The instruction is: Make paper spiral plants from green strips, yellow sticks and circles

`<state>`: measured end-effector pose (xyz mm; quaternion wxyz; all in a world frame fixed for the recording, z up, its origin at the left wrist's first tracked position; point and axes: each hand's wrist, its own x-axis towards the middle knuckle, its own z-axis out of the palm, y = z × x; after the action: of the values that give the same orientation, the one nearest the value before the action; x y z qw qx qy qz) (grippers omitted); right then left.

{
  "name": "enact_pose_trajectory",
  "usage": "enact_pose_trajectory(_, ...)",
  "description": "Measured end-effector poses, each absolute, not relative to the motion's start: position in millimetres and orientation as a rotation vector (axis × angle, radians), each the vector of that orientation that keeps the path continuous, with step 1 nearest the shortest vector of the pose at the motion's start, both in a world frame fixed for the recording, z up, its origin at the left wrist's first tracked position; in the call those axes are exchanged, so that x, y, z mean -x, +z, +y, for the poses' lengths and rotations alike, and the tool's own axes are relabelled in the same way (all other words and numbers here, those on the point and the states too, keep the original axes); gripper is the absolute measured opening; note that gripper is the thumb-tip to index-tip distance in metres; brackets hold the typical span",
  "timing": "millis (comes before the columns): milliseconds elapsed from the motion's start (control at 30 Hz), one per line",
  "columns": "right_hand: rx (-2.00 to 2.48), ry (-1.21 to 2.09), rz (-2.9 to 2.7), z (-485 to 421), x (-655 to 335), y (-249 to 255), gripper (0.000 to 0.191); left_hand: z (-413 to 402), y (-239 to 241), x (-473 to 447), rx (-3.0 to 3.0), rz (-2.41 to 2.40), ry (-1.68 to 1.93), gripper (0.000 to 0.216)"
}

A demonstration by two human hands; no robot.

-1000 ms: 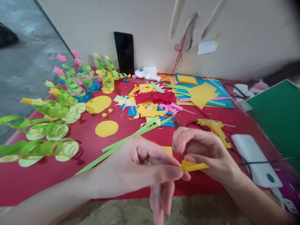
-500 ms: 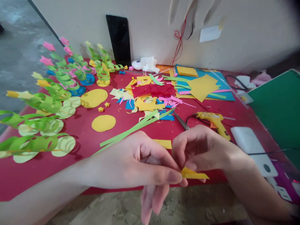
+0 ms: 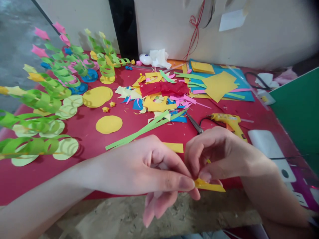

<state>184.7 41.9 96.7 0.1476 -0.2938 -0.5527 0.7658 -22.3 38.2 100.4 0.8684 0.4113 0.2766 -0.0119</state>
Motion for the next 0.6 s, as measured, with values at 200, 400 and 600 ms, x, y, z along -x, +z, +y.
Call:
enact_pose_trajectory(200, 0.872, 2.039, -1.784, 42.5, -187.2, 98.0, 0.006, 39.9, 100.3, 20.7, -0.878, 0.545, -0.079, 0.023)
enact_pose_trajectory(400, 0.885, 1.920, -1.878, 42.5, -185.3, 102.7, 0.005, 40.7, 100.4, 21.0, -0.859, 0.541, -0.092, 0.023)
enact_pose_trajectory(600, 0.847, 1.947, -1.875, 44.5, -182.8, 103.2, 0.005, 41.5, 100.1, 21.2, -0.890, 0.523, -0.115, 0.022)
